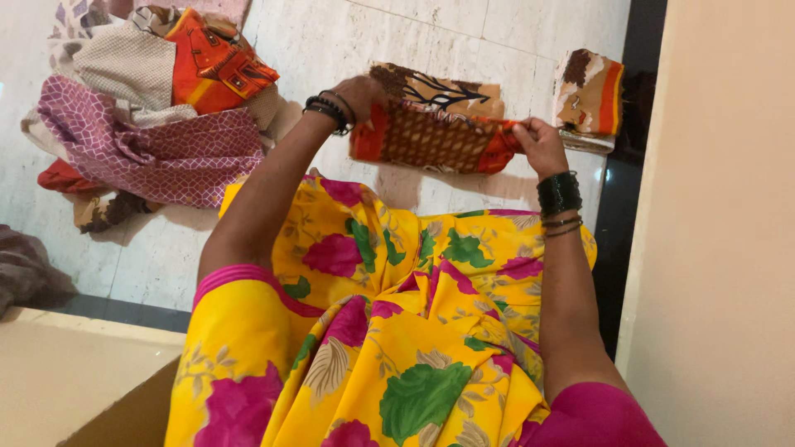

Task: The person sits on the floor and folds several pieces of patterned bedding one at a time. They unfold each item, smooth it, fold it into a compact rectangle, and place it on a growing stack to the right.

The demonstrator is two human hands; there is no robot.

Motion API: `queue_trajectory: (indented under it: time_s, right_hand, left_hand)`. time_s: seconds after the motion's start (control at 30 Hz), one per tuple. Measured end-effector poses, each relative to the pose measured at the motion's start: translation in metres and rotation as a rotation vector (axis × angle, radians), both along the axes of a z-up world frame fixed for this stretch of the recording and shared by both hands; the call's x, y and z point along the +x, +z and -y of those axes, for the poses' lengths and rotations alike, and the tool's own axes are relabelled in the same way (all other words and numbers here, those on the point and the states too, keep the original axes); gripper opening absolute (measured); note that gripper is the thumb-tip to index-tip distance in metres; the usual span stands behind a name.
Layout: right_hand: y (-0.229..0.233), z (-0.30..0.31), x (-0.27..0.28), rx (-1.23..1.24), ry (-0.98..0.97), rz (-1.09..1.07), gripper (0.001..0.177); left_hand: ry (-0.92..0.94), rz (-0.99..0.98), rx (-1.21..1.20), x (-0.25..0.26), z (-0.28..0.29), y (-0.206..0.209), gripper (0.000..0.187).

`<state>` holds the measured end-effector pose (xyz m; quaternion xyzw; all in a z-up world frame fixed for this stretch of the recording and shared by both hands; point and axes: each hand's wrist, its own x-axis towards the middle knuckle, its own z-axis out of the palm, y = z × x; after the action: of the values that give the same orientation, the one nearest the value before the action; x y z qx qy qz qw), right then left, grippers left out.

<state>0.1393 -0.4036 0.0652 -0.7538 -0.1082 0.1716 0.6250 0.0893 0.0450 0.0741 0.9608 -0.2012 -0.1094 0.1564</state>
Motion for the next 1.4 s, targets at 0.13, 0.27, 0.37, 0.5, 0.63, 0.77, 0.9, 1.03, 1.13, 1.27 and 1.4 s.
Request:
queue_trajectory:
  time_s: [0.13,0.27,0.37,0.5,0.63,0.77,0.9,1.03,1.13,1.27,1.4]
  right_hand:
    - [-0.043,-0.014,0.064,-0.251,-0.256,0.333,0.030]
    - [-0.087,-0.026,0.059,-0.502,-0.452,0.371,0.046]
    - [-0.109,-0.023,0.031,-0.536,-0.522,0.277,0.049]
    - [-0.114,-0.028,0.019,-0.517,-0.484,0.215,0.048]
    - [-0.104,-0.037,0.031,-0.506,-0.449,0.340,0.033]
    - [-0.095,-0.043,0.039,-0.352,-0.454,0.484,0.022]
    - [-0.093,-0.042,0.024,-0.457,-0.533,0.468,0.039]
    - [-0.090,-0.049,0.006,-0.520,-0.414,0.437,0.045]
    - [-0.074,-0.063,-0.007,-0.556,-0.297,0.338,0.045]
    - [-0.048,-0.083,-0.020,-0.829,-0.306,0.629,0.056]
    - [-0.053,-0.120,-0.046,-0.838,0.149,0.818,0.066]
  left_hand:
    - [0.257,0.220,-0.053,0.034,0.010,-0.010,0.056]
    - [0.260,0.228,-0.063,0.016,0.035,-0.043,0.067]
    - [0.250,0.062,-0.025,-0.013,0.048,-0.066,0.061]
    - [0.210,0.007,0.038,-0.022,0.064,-0.074,0.069]
    - [0.226,-0.011,-0.015,-0.022,0.066,-0.077,0.068]
    - [0.248,0.103,0.022,-0.025,0.055,-0.081,0.062]
    - [0.286,-0.016,0.090,-0.018,0.048,-0.081,0.060]
    - [0.311,0.012,0.057,-0.018,0.044,-0.089,0.057]
    - [0.334,0.005,0.035,-0.016,0.039,-0.091,0.064]
    - [0.284,0.073,0.117,-0.016,0.045,-0.089,0.079]
    - [0.200,0.039,0.095,-0.014,0.069,-0.083,0.088]
